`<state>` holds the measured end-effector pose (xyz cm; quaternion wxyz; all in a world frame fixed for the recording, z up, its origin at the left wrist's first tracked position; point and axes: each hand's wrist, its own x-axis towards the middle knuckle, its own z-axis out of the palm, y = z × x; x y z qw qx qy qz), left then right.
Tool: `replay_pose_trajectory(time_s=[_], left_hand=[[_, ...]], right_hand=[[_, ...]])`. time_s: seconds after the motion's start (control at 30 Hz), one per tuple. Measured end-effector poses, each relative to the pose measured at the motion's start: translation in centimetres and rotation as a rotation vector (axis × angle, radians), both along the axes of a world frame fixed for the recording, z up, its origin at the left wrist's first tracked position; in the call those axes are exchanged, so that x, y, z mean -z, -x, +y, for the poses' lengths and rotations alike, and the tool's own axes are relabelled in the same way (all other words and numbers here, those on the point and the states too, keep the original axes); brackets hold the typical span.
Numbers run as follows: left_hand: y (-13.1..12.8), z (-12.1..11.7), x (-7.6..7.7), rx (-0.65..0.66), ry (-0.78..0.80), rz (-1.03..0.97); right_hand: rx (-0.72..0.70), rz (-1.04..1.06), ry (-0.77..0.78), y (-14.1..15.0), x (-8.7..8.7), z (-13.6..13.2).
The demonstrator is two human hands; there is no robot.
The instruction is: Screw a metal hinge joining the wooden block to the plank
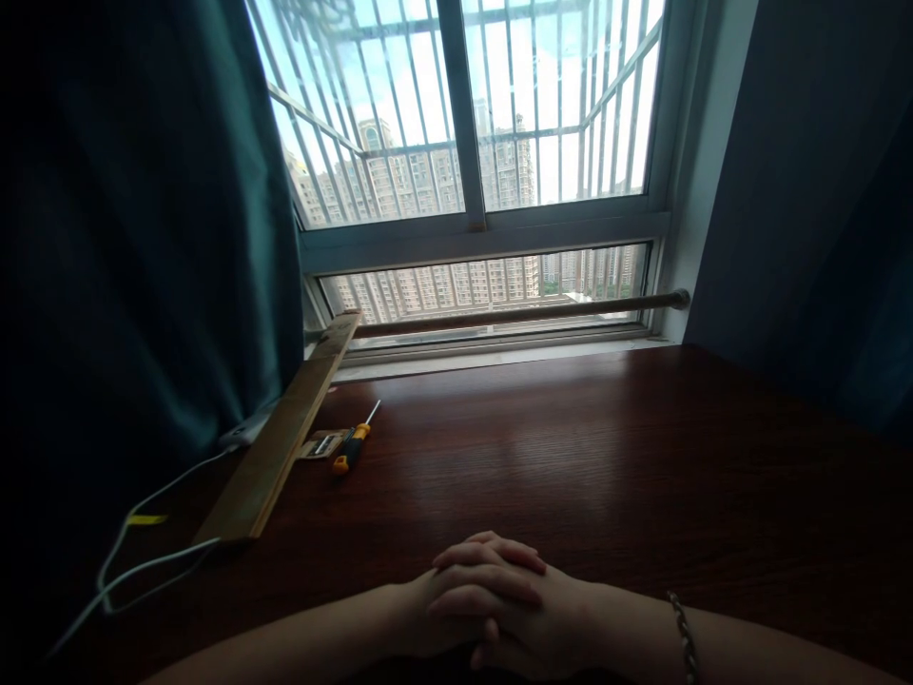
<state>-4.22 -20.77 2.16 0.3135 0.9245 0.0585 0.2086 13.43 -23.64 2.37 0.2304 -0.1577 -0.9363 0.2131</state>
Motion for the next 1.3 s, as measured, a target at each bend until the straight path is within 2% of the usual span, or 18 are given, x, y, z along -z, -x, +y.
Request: replay_pose_trajectory(time_s=[0.47, 0.7, 1.3], left_hand=[[-0.22, -0.13, -0.14, -0.005, -0.027, -0.027], [-0.24, -0.11, 0.11, -0.003, -0.038, -0.040], [-0.06, -0.24, -0.04, -0.031, -0.013, 0.018]], right_hand=[[0.033, -0.046, -0.008, 0.13, -0.93, -0.36], [0.010, 0.013, -0.011, 0.12, -0.67, -0.27], [0.021, -0.054, 0.038, 0.13, -0.83, -0.20]])
